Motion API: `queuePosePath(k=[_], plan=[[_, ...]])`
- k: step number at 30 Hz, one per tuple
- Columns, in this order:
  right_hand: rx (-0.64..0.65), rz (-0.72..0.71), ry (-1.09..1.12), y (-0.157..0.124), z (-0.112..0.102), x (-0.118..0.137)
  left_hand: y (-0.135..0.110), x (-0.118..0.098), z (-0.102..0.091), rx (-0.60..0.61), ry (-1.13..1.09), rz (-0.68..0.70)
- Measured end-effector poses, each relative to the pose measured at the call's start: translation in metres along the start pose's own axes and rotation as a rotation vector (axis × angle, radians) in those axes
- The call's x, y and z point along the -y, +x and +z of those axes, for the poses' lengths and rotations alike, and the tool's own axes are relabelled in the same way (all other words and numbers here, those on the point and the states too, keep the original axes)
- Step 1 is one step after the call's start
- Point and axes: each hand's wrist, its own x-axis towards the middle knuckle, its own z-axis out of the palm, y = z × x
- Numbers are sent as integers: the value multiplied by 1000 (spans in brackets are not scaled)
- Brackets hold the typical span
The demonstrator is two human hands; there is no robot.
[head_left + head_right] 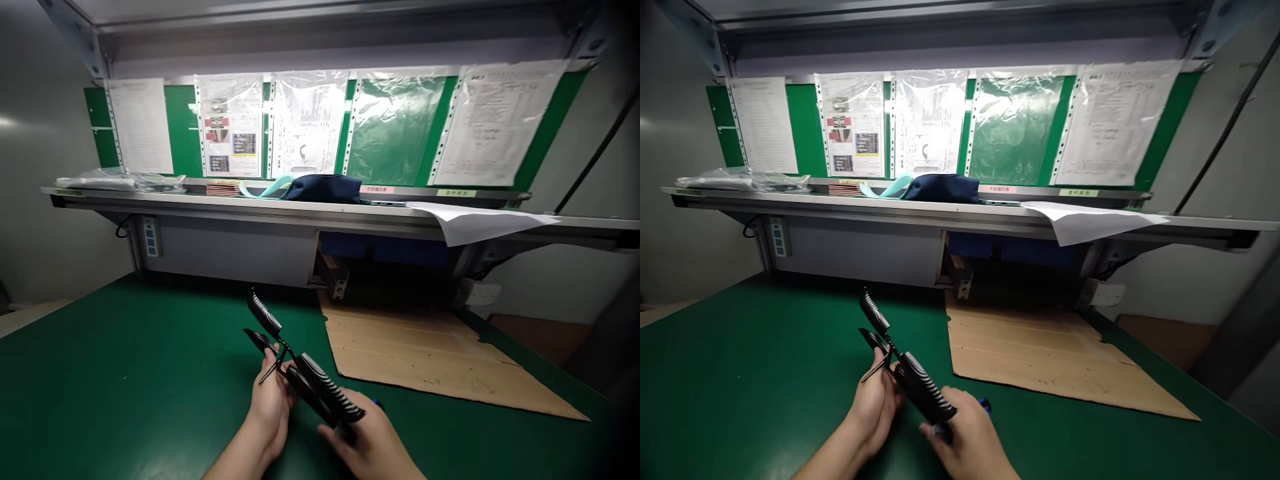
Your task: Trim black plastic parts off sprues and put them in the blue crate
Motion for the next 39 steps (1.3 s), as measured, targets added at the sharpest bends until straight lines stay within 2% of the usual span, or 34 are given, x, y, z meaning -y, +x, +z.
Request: queuePosePath(k=[2,4,8,11,14,18,22,25,29,31,33,36,39], plan=[[103,-80,-11,-1,-3,1,0,-5,-2,-22,-105,8],[141,-36,-35,-2,-15,-14,1,-9,-4,2,-171,-27],[63,302,-211,-6,-49,-70,6,-14,-9,250,-233,-210],[52,403,-257,-11,-60,-94,7,-10,-9,435,-266,-347],[80,299,-190,-12,-57,-85,1,-8,-5,556,-297,-428],[216,111,-66,-9,-46,-57,-13,-14,1,676,-334,-507],[204,107,-32,-6,-41,-51,-22,-19,2,796,-414,-547],[104,111,68,-6,-42,-54,-25,-19,2,824,-414,-560],[-187,125,330,-7,-43,-57,-25,-17,6,801,-367,-549],[-282,102,404,-9,-41,-54,-24,-14,7,772,-309,-558],[-291,9,371,-11,-40,-47,-22,-10,8,713,-215,-576],[-179,-155,181,-14,-38,-35,-21,-1,3,633,-78,-621],[-116,-242,13,-15,-35,-24,-20,4,-3,626,-2,-682]])
